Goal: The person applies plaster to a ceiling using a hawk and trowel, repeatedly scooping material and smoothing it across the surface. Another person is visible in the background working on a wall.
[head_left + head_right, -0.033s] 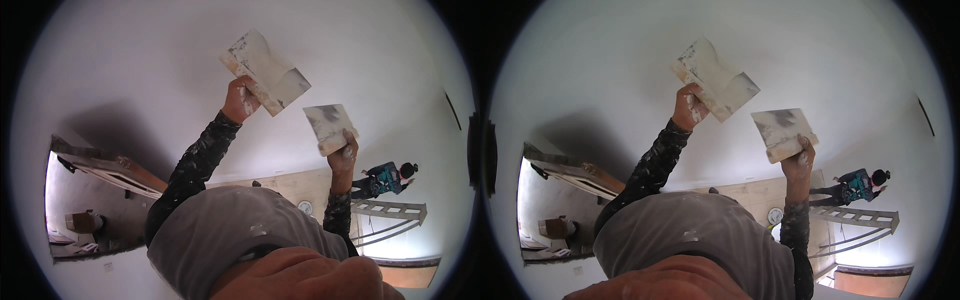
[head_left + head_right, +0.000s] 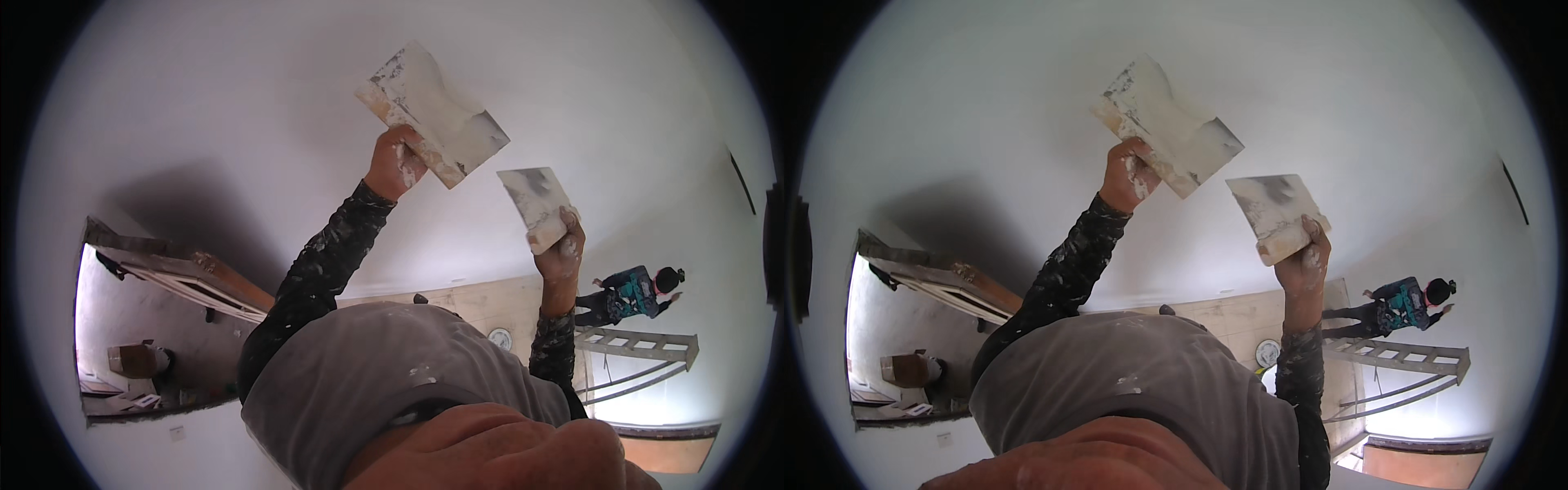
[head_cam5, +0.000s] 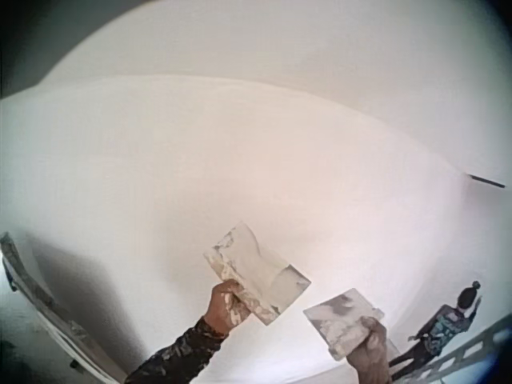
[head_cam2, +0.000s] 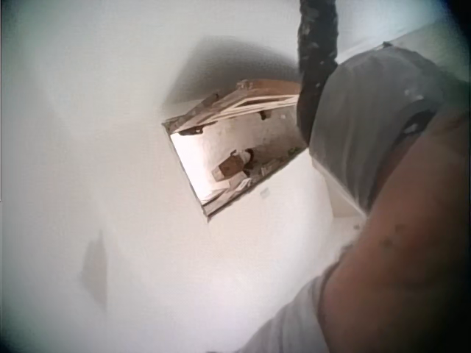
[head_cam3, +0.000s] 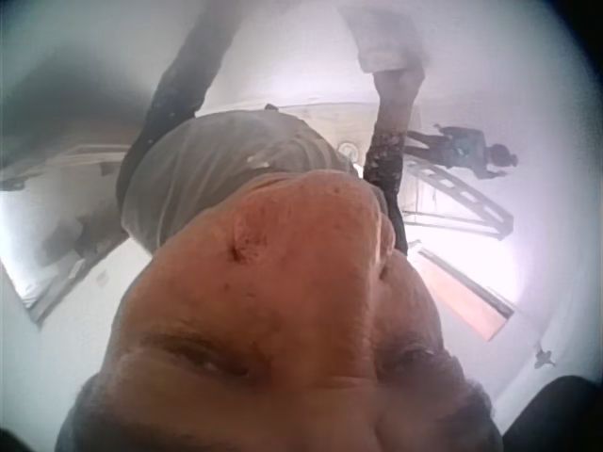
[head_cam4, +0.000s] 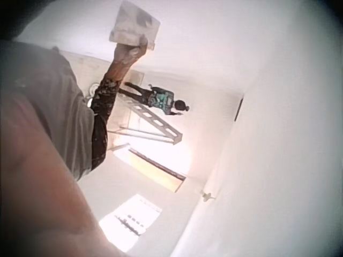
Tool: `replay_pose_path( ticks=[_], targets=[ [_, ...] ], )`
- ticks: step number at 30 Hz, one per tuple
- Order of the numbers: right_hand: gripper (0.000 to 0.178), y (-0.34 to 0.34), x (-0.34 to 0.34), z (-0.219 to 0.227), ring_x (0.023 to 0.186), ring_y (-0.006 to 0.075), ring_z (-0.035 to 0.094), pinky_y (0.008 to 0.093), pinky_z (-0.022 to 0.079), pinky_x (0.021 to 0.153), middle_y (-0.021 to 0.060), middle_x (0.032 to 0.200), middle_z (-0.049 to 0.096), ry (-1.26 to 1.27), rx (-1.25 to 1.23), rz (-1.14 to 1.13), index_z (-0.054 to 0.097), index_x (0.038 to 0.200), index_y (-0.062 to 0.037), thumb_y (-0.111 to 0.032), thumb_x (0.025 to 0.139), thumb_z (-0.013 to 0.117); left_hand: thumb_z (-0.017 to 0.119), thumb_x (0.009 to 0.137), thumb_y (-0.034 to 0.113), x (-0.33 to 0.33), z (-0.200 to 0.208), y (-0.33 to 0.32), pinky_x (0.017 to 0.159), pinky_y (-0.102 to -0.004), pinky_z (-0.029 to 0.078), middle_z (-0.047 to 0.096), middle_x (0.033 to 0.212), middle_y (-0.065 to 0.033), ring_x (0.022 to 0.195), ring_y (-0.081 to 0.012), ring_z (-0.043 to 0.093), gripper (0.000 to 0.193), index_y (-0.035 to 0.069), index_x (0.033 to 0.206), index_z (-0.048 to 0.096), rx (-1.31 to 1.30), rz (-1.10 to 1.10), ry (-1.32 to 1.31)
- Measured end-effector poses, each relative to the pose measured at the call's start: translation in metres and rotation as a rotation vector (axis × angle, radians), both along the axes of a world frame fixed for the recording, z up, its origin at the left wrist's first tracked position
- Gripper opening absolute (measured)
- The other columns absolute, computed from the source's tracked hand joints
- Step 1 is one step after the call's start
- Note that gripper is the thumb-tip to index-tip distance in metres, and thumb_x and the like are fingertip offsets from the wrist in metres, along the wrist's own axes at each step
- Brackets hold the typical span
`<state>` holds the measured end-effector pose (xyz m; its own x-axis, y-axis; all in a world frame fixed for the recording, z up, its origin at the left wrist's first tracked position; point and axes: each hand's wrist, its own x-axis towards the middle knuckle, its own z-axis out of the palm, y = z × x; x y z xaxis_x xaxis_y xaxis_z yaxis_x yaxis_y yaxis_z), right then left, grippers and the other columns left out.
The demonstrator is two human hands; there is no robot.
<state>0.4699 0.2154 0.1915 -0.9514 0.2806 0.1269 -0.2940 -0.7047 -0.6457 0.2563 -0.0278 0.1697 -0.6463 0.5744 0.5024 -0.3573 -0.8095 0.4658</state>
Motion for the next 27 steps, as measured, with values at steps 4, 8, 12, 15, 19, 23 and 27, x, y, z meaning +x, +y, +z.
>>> replay_pose_path(
  ticks=[4, 8, 12, 15, 19, 23, 27],
  targets=[
    [0.039, -0.027, -0.029, 0.011, 0.112, 0.024, 0.058, 0.0353, 0.053, 0.09, 0.0118, 0.118, 0.061, 0.204, 0.056, 0.263, 0.052, 0.124, -0.0015, -0.021, 0.091, 0.06, 0.06, 0.082, -0.001, -0.033, -0.018, -0.013, 0.084, -0.0344, 0.051, 0.067, 0.1, -0.008, 0.091, -0.0185, 0.063, 0.016, 0.001, 0.098, 0.061, -0.458, 0.81, 0.711],
    [0.042, -0.056, -0.048, 0.027, 0.111, 0.0252, 0.059, 0.0372, 0.053, 0.091, 0.0134, 0.121, 0.06, 0.237, 0.073, 0.224, 0.05, 0.126, -0.0018, -0.023, 0.091, 0.06, 0.062, 0.082, -0.002, -0.017, 0.007, 0.0, 0.085, -0.0322, 0.051, 0.068, 0.108, -0.0077, 0.094, -0.0186, 0.064, 0.026, 0.002, 0.108, 0.064, -0.416, 0.996, 0.86],
    [0.041, -0.051, -0.067, 0.038, 0.118, 0.0274, 0.055, 0.0431, 0.046, 0.102, 0.0142, 0.125, 0.056, 0.071, 0.023, 0.298, 0.05, 0.125, -0.0019, -0.023, 0.091, 0.057, 0.059, 0.079, -0.006, -0.008, 0.011, -0.006, 0.09, -0.0317, 0.05, 0.067, 0.118, -0.0061, 0.1, -0.0204, 0.064, 0.038, 0.005, 0.115, 0.065, -0.384, 1.02, 1.093],
    [0.047, -0.045, -0.077, 0.063, 0.12, 0.0292, 0.053, 0.0447, 0.043, 0.105, 0.0144, 0.127, 0.056, 0.093, 0.13, 0.075, 0.047, 0.132, -0.0022, -0.02, 0.089, 0.054, 0.053, 0.078, -0.009, -0.029, 0.017, -0.018, 0.097, -0.0337, 0.046, 0.065, 0.125, -0.008, 0.111, -0.0219, 0.061, 0.042, 0.002, 0.117, 0.065, -0.431, 1.017, 1.178],
    [0.047, -0.022, -0.096, 0.14, 0.121, 0.0283, 0.052, 0.0435, 0.043, 0.107, 0.0129, 0.13, 0.055, 0.515, 0.101, 0.14, 0.046, 0.134, -0.0027, -0.018, 0.09, 0.055, 0.054, 0.08, -0.002, -0.033, -0.002, -0.023, 0.095, -0.0335, 0.047, 0.067, 0.116, -0.0082, 0.105, -0.0203, 0.061, 0.038, -0.001, 0.117, 0.063, -0.57, 0.947, 0.928],
    [0.049, -0.046, -0.171, 0.214, 0.123, 0.0256, 0.052, 0.0424, 0.042, 0.107, 0.0106, 0.13, 0.055, 0.814, 0.062, 0.149, 0.046, 0.133, -0.0022, -0.003, 0.087, 0.063, 0.058, 0.074, -0.002, -0.021, -0.054, -0.039, 0.094, -0.0323, 0.048, 0.061, 0.116, -0.0066, 0.109, -0.0192, 0.06, 0.057, -0.001, 0.13, 0.05, -0.357, 0.731, 0.29],
    [0.041, -0.043, -0.268, 0.285, 0.12, 0.0277, 0.054, 0.0461, 0.044, 0.106, 0.0125, 0.127, 0.057, 0.904, 0.026, 0.211, 0.049, 0.126, -0.0012, -0.002, 0.088, 0.062, 0.061, 0.069, -0.002, 0.009, -0.081, -0.058, 0.094, -0.0321, 0.048, 0.057, 0.122, -0.0074, 0.111, -0.0192, 0.058, 0.069, 0.001, 0.136, 0.043, -0.309, 0.713, 0.067]
  ],
)
